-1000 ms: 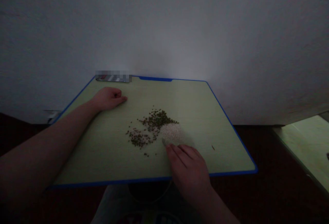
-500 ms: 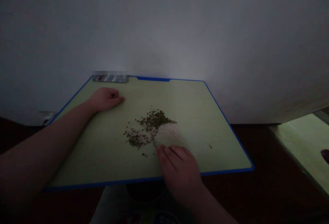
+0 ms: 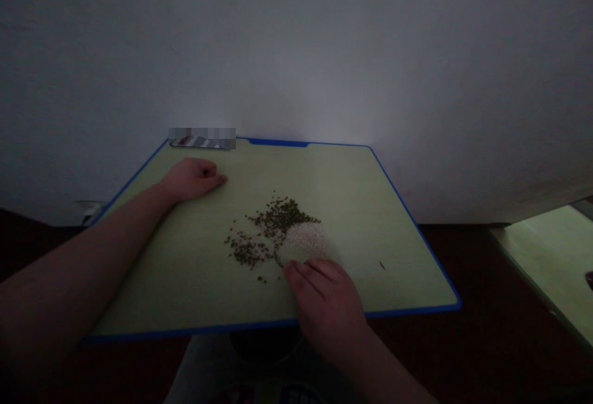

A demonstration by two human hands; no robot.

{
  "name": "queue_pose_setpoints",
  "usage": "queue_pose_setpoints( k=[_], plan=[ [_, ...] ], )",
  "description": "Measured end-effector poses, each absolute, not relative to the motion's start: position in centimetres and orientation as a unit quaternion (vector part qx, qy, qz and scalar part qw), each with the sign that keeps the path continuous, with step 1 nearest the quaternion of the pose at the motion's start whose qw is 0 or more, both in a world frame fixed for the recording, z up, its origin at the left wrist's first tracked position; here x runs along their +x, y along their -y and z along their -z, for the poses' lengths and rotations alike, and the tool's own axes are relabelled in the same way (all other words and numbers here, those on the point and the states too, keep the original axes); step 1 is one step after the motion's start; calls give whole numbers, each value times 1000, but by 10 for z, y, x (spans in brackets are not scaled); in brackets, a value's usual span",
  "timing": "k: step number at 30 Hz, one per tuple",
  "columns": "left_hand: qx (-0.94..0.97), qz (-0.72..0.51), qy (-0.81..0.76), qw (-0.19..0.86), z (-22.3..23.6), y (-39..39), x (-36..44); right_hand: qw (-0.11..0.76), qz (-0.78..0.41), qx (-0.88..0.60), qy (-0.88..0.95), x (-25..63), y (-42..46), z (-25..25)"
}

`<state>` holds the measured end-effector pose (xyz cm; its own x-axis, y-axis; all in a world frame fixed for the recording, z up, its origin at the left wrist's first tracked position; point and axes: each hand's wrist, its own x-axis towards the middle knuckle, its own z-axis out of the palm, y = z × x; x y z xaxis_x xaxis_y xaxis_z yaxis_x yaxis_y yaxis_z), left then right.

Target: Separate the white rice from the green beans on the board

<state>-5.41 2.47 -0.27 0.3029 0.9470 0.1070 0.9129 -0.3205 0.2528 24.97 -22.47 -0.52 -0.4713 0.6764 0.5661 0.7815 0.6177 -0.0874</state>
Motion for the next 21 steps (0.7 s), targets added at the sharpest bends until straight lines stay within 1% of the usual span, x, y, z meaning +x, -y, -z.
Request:
queue_pose_setpoints(
  k=[7, 13, 21],
  plan=[
    [803, -115, -579, 78, 2, -25, -54, 312, 93, -428, 843, 250, 233, 2],
    [801, -112, -583, 81, 0, -22, -52, 286, 112, -433, 847, 249, 230, 6],
    [803, -114, -580, 76, -1, -22, -52, 294, 112, -436, 843, 252, 219, 10]
  ],
)
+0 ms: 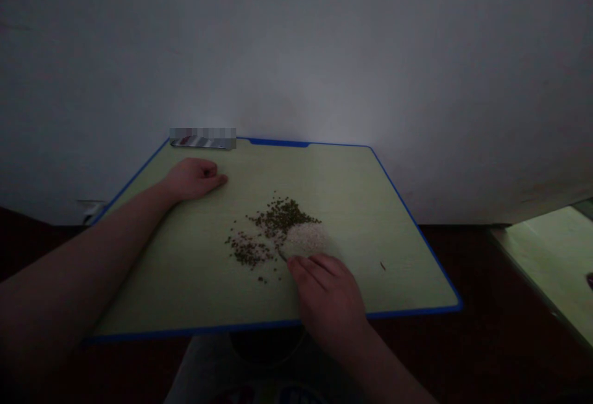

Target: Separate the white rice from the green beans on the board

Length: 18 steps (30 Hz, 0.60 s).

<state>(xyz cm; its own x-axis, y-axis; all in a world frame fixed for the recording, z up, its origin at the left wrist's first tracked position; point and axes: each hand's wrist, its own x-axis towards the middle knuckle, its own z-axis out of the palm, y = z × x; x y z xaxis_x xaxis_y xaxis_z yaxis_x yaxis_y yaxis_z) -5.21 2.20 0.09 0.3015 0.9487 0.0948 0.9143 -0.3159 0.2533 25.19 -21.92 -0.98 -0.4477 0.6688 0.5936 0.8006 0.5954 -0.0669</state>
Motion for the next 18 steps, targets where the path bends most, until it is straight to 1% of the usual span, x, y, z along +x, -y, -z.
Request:
queue_pose_setpoints(
  k=[9, 18],
  plan=[
    [802, -116, -581, 74, 2, -24, -53, 322, 72, -413, 849, 248, 226, 4],
    [806, -126, -573, 78, 2, -24, -54, 327, 58, -409, 850, 245, 229, 2]
  ],
)
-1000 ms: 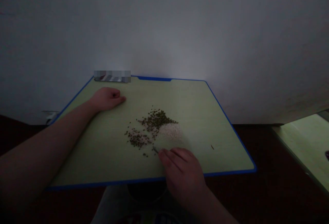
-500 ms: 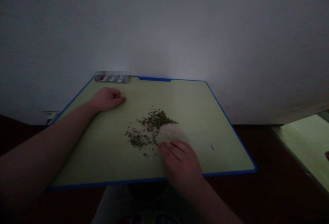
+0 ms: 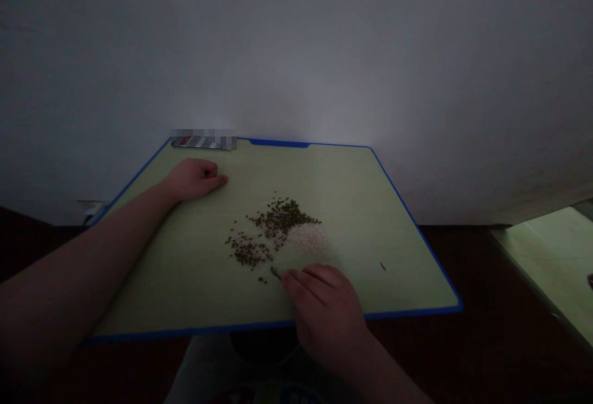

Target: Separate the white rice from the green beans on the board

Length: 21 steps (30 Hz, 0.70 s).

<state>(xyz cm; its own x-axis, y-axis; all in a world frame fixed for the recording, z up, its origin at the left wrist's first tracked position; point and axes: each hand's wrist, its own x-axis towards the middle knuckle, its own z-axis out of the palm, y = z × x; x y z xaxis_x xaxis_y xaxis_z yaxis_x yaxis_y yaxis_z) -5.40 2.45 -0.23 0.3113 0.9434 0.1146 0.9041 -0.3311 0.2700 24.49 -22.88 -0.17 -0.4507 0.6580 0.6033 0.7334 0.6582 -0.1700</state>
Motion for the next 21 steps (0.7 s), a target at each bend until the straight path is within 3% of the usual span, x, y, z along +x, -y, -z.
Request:
queue_pose_setpoints(
  k=[12, 21],
  plan=[
    [803, -124, -576, 87, 1, -23, -52, 349, -28, -383, 855, 235, 223, -2],
    [802, -129, -576, 86, 2, -24, -52, 338, -211, -387, 832, 230, 208, -12]
  ],
)
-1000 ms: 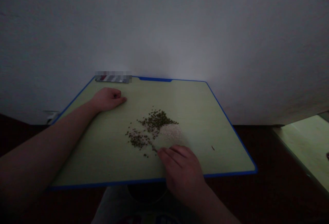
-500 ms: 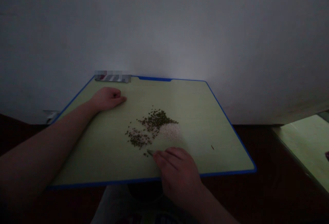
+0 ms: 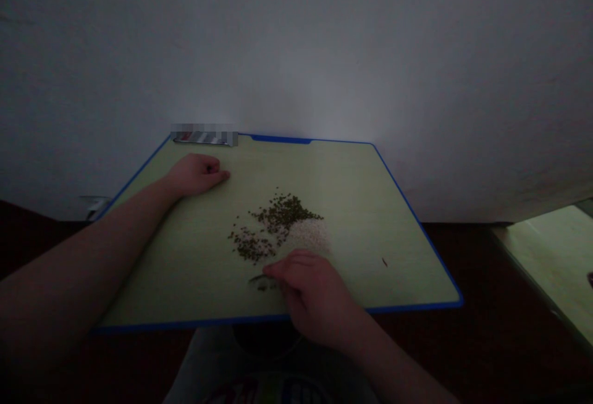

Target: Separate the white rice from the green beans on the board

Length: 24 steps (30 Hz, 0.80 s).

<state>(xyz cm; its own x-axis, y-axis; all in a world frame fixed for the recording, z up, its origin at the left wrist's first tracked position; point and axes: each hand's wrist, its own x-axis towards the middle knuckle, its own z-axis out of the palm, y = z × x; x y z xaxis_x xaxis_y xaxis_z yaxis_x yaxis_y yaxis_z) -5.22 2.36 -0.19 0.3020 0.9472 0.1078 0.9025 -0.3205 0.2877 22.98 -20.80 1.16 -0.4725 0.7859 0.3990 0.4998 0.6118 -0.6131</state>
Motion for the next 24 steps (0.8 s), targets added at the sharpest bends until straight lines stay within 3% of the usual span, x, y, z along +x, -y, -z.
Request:
queue_pose_setpoints(
  k=[9, 24],
  plan=[
    [799, -138, -578, 90, 2, -23, -52, 277, -322, -443, 789, 231, 212, -14],
    [799, -143, -576, 94, 2, -23, -52, 221, -342, -510, 758, 230, 223, -23]
  ],
)
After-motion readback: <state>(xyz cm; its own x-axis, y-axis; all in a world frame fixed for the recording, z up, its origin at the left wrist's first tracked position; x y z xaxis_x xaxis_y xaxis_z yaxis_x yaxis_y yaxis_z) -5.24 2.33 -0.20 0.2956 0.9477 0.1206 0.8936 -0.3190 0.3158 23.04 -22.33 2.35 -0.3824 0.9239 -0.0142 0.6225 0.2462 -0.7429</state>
